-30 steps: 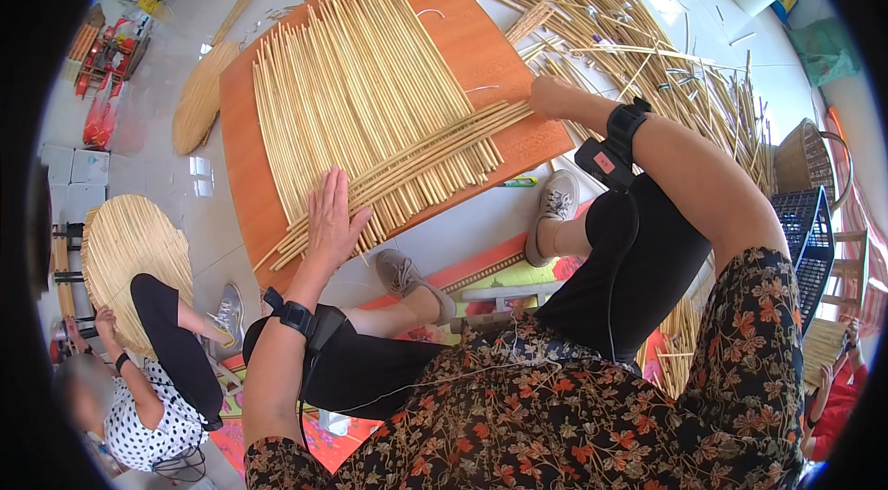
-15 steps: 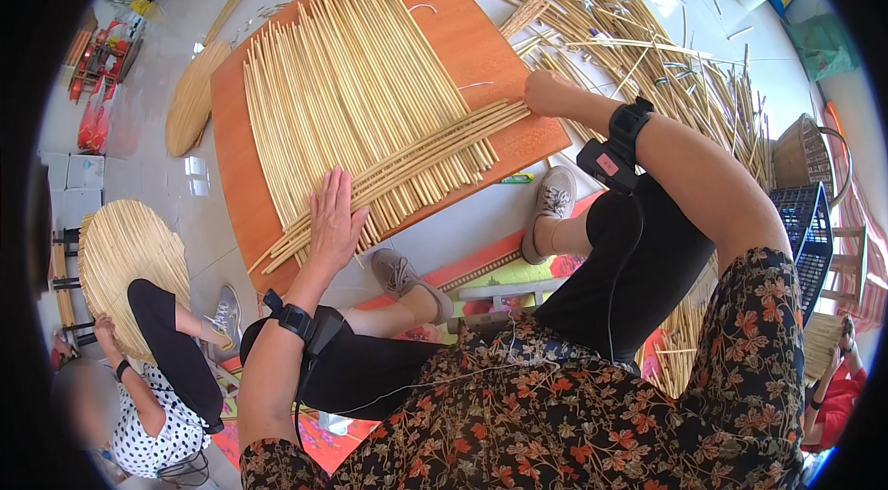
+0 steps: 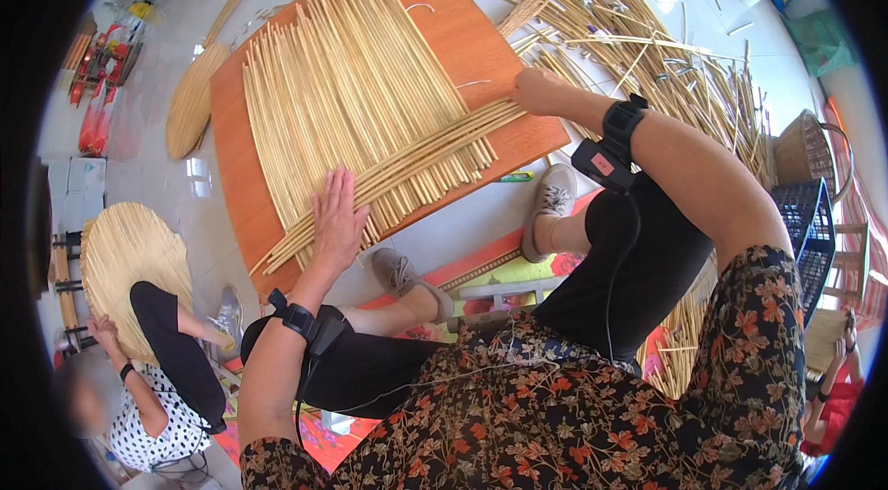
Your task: The person weaves thin bamboo strips into a flat mat on a wooden board. They repeatedly pick up strips from the floor, align them, and interlace them into the existing weave. Another person is visible in the background working on a similar task.
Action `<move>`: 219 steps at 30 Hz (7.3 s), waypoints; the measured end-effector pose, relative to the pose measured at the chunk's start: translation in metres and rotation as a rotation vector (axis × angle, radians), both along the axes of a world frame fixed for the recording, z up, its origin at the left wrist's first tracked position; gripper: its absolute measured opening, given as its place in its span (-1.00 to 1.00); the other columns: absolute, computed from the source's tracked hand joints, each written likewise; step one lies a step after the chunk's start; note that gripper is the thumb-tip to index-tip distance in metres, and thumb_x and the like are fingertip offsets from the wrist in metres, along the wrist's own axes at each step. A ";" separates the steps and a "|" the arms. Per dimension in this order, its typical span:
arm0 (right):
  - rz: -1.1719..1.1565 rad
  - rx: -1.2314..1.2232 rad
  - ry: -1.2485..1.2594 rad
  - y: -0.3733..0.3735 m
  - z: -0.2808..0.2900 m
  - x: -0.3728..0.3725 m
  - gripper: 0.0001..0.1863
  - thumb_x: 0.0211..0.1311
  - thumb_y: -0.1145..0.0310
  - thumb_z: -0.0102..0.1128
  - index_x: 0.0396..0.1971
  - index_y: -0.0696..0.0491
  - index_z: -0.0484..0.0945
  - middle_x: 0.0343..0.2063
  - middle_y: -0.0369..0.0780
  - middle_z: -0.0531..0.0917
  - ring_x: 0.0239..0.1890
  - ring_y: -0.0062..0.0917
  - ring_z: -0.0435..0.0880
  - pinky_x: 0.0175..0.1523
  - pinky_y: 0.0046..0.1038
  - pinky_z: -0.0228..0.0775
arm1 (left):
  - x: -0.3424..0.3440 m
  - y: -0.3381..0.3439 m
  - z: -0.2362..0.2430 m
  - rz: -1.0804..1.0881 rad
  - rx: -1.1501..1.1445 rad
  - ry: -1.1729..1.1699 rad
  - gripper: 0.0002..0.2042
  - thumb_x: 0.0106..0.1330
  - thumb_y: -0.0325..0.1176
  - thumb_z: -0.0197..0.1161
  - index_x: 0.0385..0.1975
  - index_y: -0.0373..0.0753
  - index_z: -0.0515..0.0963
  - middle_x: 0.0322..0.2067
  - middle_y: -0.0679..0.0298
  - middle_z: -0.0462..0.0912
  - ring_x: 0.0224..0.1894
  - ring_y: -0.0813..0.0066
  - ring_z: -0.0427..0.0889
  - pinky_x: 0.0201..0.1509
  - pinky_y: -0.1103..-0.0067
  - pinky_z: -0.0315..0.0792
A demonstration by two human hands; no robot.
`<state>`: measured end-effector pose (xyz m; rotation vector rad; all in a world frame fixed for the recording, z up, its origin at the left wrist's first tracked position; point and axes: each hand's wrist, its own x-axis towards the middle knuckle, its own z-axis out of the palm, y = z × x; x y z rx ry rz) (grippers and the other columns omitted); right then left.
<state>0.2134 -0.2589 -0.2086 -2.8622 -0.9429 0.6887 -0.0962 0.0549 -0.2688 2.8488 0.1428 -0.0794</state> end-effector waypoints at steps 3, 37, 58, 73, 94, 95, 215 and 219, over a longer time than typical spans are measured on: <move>0.247 -0.007 -0.069 -0.008 -0.026 0.008 -0.72 0.25 0.29 0.10 -0.24 0.16 0.68 -0.39 -0.02 0.71 -0.33 -0.24 0.72 -0.25 -0.23 0.56 | -0.010 0.002 -0.009 -0.023 0.048 -0.078 -0.33 0.53 -0.06 -0.06 0.49 -0.34 0.02 0.53 0.02 -0.06 0.59 0.11 -0.15 0.57 0.03 -0.27; -0.120 0.199 0.166 -0.011 -0.001 0.003 -0.77 0.16 0.36 0.10 -0.39 0.03 0.76 -0.46 -0.19 0.76 -0.38 -0.36 0.74 -0.24 -0.35 0.55 | -0.019 0.083 0.022 0.277 0.155 -0.185 -0.75 0.22 -0.40 0.20 -0.13 -0.26 0.67 -0.24 0.06 0.67 -0.19 0.05 0.65 -0.05 0.23 0.52; 0.013 0.202 0.095 0.002 -0.019 0.006 -0.77 0.22 0.35 0.18 -0.22 0.08 0.75 -0.34 -0.08 0.77 -0.26 -0.31 0.77 -0.12 -0.29 0.57 | -0.030 0.135 0.039 0.573 0.026 0.267 -0.69 0.34 -0.37 0.00 -0.10 -0.08 0.70 -0.04 0.07 0.70 0.04 0.07 0.65 0.06 0.24 0.52; 0.250 0.205 0.050 0.011 -0.035 0.016 -0.78 0.21 0.39 0.20 -0.22 0.12 0.73 -0.34 -0.05 0.77 -0.30 -0.31 0.77 -0.14 -0.29 0.57 | -0.042 0.150 0.019 0.464 0.002 0.244 -0.76 0.27 -0.33 0.05 -0.29 -0.19 0.70 -0.25 -0.04 0.70 -0.15 -0.07 0.69 -0.12 0.16 0.54; 0.075 0.219 0.090 0.015 -0.019 0.005 -0.80 0.09 0.39 0.17 -0.36 -0.05 0.77 -0.36 -0.13 0.76 -0.28 -0.26 0.75 -0.15 -0.26 0.57 | -0.044 0.165 0.004 0.614 -0.138 0.289 -0.70 0.31 -0.38 0.07 -0.06 -0.15 0.70 -0.21 0.03 0.75 -0.13 0.09 0.73 -0.04 0.30 0.54; 0.099 0.193 0.060 0.016 -0.018 0.005 -0.80 0.11 0.35 0.17 -0.35 -0.05 0.77 -0.35 -0.13 0.76 -0.27 -0.24 0.75 -0.13 -0.25 0.57 | -0.045 0.167 0.002 0.590 -0.093 0.303 -0.70 0.30 -0.38 0.08 -0.06 -0.14 0.70 -0.19 0.04 0.74 -0.11 0.08 0.72 -0.02 0.29 0.54; -1.206 -0.036 -0.018 -0.393 -0.122 -0.532 -0.73 0.06 0.37 0.23 -0.22 0.09 0.51 -0.26 0.00 0.59 -0.14 -0.03 0.61 -0.06 -0.05 0.46 | 0.121 0.020 0.128 0.061 -1.000 0.824 -0.67 0.33 -0.22 0.28 -0.40 -0.46 0.64 -0.33 -0.05 0.74 -0.18 0.17 0.73 0.09 0.35 0.59; -1.235 -0.019 -0.075 -0.387 -0.121 -0.529 -0.74 0.09 0.35 0.20 -0.21 0.08 0.47 -0.29 -0.02 0.60 -0.16 -0.04 0.62 -0.09 -0.04 0.46 | 0.124 0.015 0.133 0.038 -0.992 0.813 -0.63 0.31 -0.18 0.29 -0.37 -0.48 0.66 -0.31 -0.09 0.74 -0.21 0.18 0.74 0.05 0.38 0.60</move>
